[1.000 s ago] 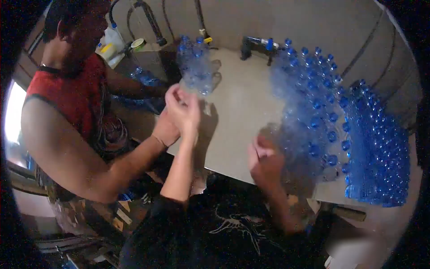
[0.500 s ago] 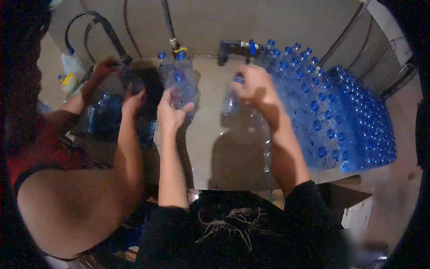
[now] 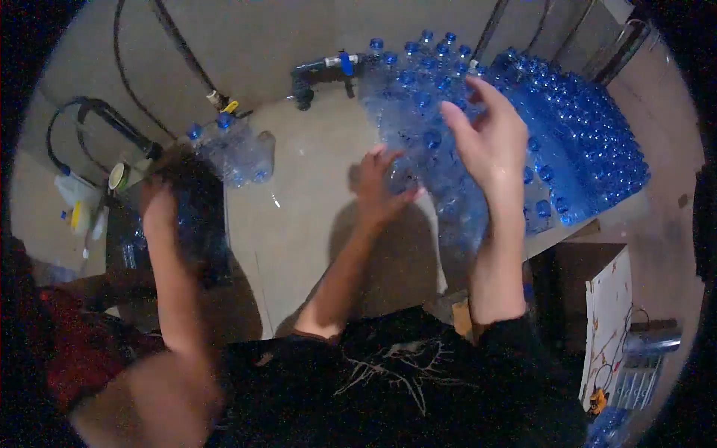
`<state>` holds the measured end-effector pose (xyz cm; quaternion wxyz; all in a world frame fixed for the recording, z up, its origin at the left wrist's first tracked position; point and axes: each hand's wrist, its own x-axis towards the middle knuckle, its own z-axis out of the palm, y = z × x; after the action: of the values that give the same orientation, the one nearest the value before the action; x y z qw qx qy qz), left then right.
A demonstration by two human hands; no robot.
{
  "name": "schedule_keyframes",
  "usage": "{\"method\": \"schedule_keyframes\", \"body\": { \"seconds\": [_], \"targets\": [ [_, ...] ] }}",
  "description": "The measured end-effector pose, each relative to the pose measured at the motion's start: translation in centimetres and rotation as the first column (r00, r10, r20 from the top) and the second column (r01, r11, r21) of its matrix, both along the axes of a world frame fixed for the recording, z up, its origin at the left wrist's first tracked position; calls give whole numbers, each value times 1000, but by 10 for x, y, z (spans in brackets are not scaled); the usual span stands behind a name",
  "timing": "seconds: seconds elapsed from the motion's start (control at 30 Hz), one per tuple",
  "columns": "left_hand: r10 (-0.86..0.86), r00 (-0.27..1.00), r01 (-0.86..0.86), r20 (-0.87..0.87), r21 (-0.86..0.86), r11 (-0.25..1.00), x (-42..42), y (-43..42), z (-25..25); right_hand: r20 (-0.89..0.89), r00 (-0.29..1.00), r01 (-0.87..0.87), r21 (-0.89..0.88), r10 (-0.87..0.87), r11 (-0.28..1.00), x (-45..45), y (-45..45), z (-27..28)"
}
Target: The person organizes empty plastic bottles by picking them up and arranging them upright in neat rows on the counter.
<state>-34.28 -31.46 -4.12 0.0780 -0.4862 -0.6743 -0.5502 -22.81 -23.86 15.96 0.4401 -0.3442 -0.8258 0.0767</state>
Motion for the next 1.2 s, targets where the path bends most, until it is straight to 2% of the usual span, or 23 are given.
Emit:
{"method": "schedule_keyframes", "body": {
  "seconds": [0.1,0.17,0.23,0.27,0.3,0.33,0.37,0.43,0.47,0.53,0.6,0.63,0.7,0.77,0.8,0.83,0.9,0.93,0.97,1.03,1.07,1.17,1.2],
  "targets": [
    [-83,976,68,201,82,994,14,20,2,-268,963,-53,-166,7,985,42,-47,-2],
    [-38,970,3,241,145,989,27,26,11,-242,968,-114,-162,72,980,56,-72,-17],
    [17,894,-105,449,171,980,27,19,8,-219,957,-226,-148,190,963,39,-81,-30],
    [23,784,-164,620,171,972,22,11,1,-204,944,-290,-131,260,948,21,-83,-39],
    [75,740,-261,669,182,948,12,-3,-7,-189,926,-349,-109,325,931,-1,-87,-49],
    [120,689,-356,715,190,915,1,-19,-6,-183,902,-426,-238,390,873,-33,-87,-58],
    [229,710,-477,666,216,852,-12,-51,17,-178,875,-483,-363,450,797,-72,-83,-68],
    [543,702,-688,461,241,684,-40,-101,67,-121,687,-727,-142,717,672,-152,-72,-91],
    [721,630,-777,290,257,575,-63,-113,87,-61,667,-742,-134,742,656,-179,-77,-90],
    [819,479,-871,315,286,399,-115,-124,103,9,606,-785,-152,795,600,-231,-90,-92],
    [897,362,-925,254,-25,380,-153,-135,113,28,535,-823,-209,844,528,-271,-95,-105],
    [921,331,-912,207,-180,369,-167,-139,113,-34,441,-852,-331,897,406,-270,-98,-97],
    [853,516,-823,86,-226,521,-214,-159,87,5,525,-816,-282,851,505,-257,-100,-99],
    [723,690,-701,-40,-283,654,-241,-178,72,-17,572,-657,-607,820,446,-214,-92,-72],
    [652,751,-618,100,-241,748,-264,-180,58,5,611,-611,-633,792,476,-182,-92,-57],
    [574,783,-544,242,-183,819,-266,-172,55,-61,652,-660,-536,756,526,-166,-86,-66],
    [600,776,-577,196,-162,800,-265,-162,38,-208,656,-747,-316,726,585,-155,-88,-89],
    [625,765,-608,157,-147,781,-261,-167,42,-183,628,-775,-229,756,589,-159,-83,-98],
    [611,787,-603,81,-105,791,-249,-166,48,-108,617,-766,-310,779,563,-159,-86,-104],
    [685,711,-653,157,-215,726,-210,-155,65,50,575,-718,-447,816,533,-160,-89,-107],
    [682,706,-649,191,-209,731,-193,-148,69,61,469,-703,-579,881,414,-160,-89,-106],
    [734,635,-700,242,-222,679,-156,-136,75,282,532,-705,-375,798,602,-134,-112,-122],
    [722,637,-700,270,-189,688,-152,-131,72,323,517,-737,-303,793,604,-122,-118,-128]
  ]
}}
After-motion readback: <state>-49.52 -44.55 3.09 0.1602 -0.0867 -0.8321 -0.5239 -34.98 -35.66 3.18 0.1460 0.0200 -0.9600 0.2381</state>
